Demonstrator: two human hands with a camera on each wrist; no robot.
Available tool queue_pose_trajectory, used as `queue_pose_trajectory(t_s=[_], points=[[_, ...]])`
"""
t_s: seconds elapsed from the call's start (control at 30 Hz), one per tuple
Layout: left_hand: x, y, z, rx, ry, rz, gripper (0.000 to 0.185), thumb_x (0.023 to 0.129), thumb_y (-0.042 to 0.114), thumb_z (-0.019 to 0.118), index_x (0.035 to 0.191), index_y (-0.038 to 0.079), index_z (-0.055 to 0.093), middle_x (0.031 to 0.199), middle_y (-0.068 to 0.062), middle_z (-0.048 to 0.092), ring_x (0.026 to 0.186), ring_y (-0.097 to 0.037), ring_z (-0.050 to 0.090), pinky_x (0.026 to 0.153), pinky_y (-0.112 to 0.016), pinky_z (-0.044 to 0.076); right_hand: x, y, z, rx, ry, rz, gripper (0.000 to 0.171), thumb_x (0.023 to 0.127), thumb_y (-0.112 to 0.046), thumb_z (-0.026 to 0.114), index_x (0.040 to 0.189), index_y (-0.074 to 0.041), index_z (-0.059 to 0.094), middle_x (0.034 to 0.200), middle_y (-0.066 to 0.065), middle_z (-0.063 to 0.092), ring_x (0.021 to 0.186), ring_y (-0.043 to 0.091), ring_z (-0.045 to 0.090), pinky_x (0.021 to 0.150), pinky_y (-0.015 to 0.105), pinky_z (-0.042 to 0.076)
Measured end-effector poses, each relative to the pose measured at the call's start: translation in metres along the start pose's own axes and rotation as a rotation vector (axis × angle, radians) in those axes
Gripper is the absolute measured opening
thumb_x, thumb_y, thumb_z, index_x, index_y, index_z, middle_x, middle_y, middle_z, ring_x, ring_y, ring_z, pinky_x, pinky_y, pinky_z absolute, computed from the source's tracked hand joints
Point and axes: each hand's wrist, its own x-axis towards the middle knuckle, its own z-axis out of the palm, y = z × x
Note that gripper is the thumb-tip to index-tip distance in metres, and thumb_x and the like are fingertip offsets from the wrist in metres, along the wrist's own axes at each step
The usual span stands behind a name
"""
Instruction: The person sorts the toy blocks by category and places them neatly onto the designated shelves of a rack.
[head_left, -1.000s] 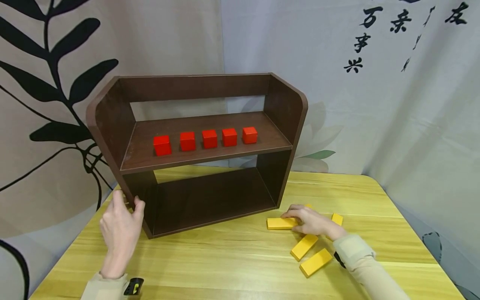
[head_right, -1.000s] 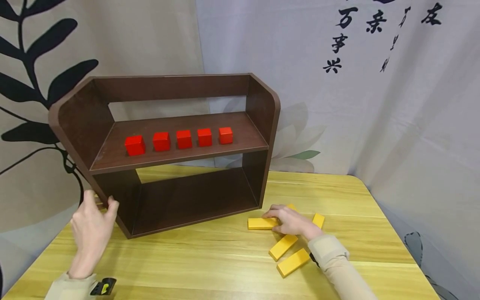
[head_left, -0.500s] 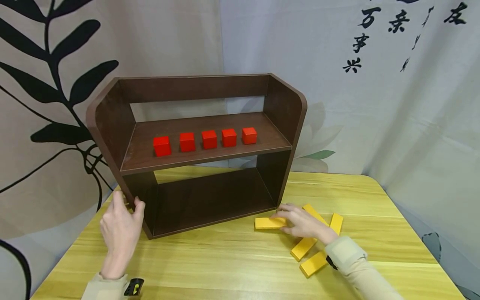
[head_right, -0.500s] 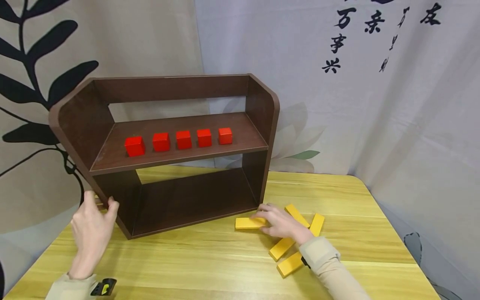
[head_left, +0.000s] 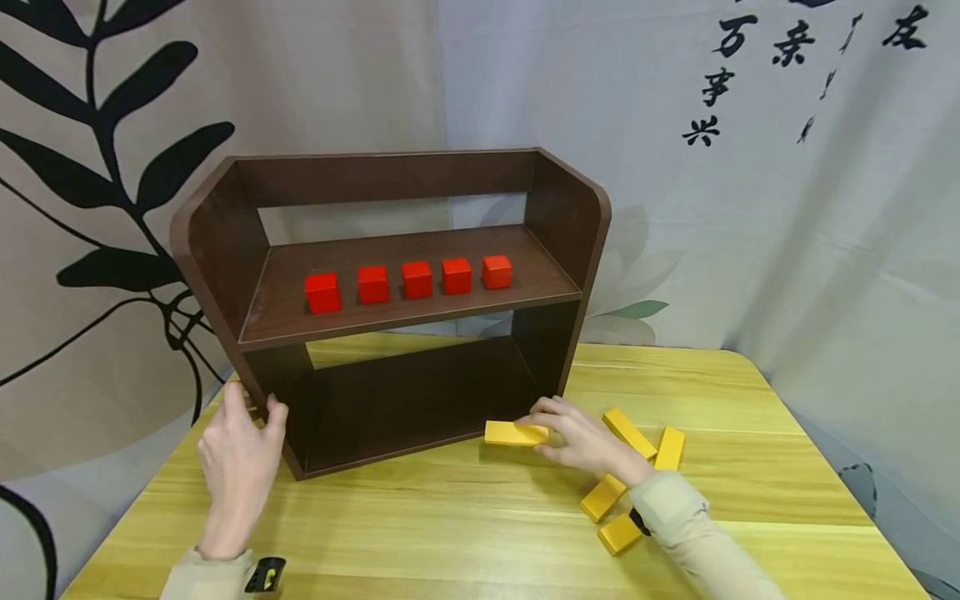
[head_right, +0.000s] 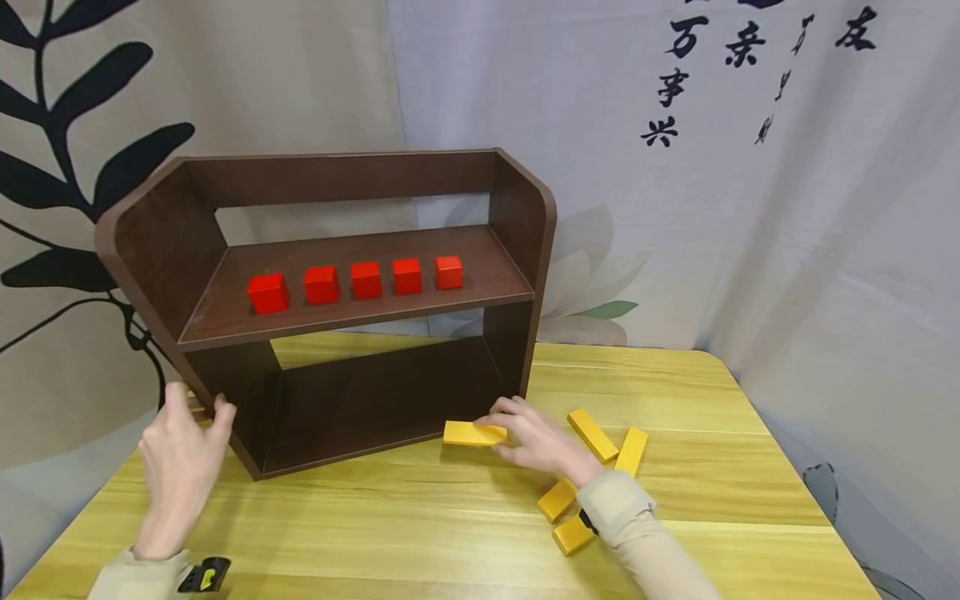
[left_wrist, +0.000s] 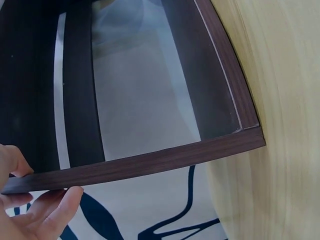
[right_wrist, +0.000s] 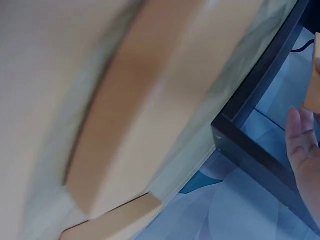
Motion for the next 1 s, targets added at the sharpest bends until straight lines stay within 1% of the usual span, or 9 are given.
queue_pose_trajectory(t_s=[0.13,0.23,0.4,0.43,0.5,0.63,0.77,0.87,1.0], points=[[0.002,0.002,-0.004,-0.011,-0.045,-0.018,0.018,0.083,0.004,0.060,0.092,-0.008,0.051,0.069,-0.026,0.059,0.042,-0.034,0.051,0.037,-0.034,0.033,0.006,-0.003,0.001,0.017,-0.007,0.021,0.039,0.083,-0.016,0.069,0.121,-0.021,0.064,0.110,-0.005,0.059,0.100,0.011,0.052,0.084,0.030,0.049],[0.006,0.003,-0.009,-0.005,-0.121,-0.042,0.020,0.084,0.007,0.059,0.094,-0.009,0.051,0.067,-0.028,0.060,0.039,-0.029,0.049,0.035,-0.028,0.031,0.010,-0.004,0.001,0.036,-0.016,0.037,0.038,0.085,-0.018,0.068,0.122,-0.022,0.063,0.111,-0.005,0.058,0.101,0.010,0.051,0.085,0.030,0.048],[0.017,0.004,-0.020,0.044,-0.340,-0.132,0.028,0.090,0.018,0.053,0.103,-0.007,0.049,0.067,-0.028,0.060,0.038,-0.024,0.047,0.035,-0.030,0.032,0.017,-0.008,0.000,0.049,-0.003,0.046,0.038,0.085,-0.018,0.067,0.123,-0.022,0.062,0.110,-0.005,0.058,0.099,0.010,0.049,0.082,0.030,0.047],[0.019,0.004,-0.022,0.056,-0.385,-0.140,0.030,0.092,0.020,0.052,0.105,-0.007,0.049,0.067,-0.027,0.060,0.038,-0.023,0.047,0.036,-0.031,0.032,0.018,-0.008,0.000,0.050,0.006,0.046,0.039,0.085,-0.017,0.068,0.123,-0.022,0.063,0.110,-0.004,0.058,0.099,0.011,0.050,0.085,0.031,0.047],[0.023,0.002,-0.025,0.078,-0.472,-0.140,0.034,0.094,0.025,0.049,0.106,-0.008,0.047,0.068,-0.026,0.058,0.040,-0.024,0.046,0.038,-0.032,0.033,0.022,-0.010,0.000,0.054,0.021,0.047,0.039,0.085,-0.017,0.068,0.123,-0.021,0.062,0.110,-0.003,0.058,0.098,0.011,0.050,0.084,0.032,0.048],[0.029,-0.002,-0.031,0.103,-0.587,-0.100,0.035,0.097,0.027,0.047,0.102,-0.007,0.044,0.066,-0.019,0.054,0.045,-0.022,0.044,0.042,-0.032,0.032,0.029,-0.012,0.002,0.067,0.073,0.067,0.038,0.085,-0.017,0.068,0.123,-0.019,0.063,0.112,0.000,0.059,0.101,0.014,0.053,0.085,0.034,0.049],[0.032,-0.004,-0.034,0.102,-0.653,-0.084,0.034,0.097,0.027,0.046,0.101,-0.007,0.043,0.062,-0.013,0.047,0.046,-0.020,0.043,0.044,-0.031,0.032,0.039,-0.016,0.007,0.077,0.139,0.099,0.036,0.086,-0.020,0.069,0.122,-0.019,0.064,0.113,0.000,0.061,0.102,0.014,0.056,0.082,0.031,0.050],[0.033,-0.004,-0.035,0.103,-0.679,-0.093,0.036,0.098,0.027,0.046,0.101,-0.009,0.042,0.059,-0.009,0.042,0.044,-0.018,0.041,0.043,-0.031,0.032,0.046,-0.019,0.012,0.089,0.176,0.121,0.035,0.086,-0.021,0.069,0.120,-0.017,0.064,0.111,0.000,0.062,0.101,0.016,0.057,0.088,0.034,0.050],[0.033,-0.004,-0.035,0.109,-0.693,-0.104,0.039,0.097,0.028,0.045,0.102,-0.010,0.043,0.059,-0.009,0.041,0.043,-0.018,0.041,0.043,-0.031,0.032,0.055,-0.026,0.022,0.079,0.219,0.152,0.034,0.084,-0.020,0.071,0.118,-0.014,0.066,0.108,0.001,0.063,0.102,0.018,0.060,0.095,0.039,0.048]])
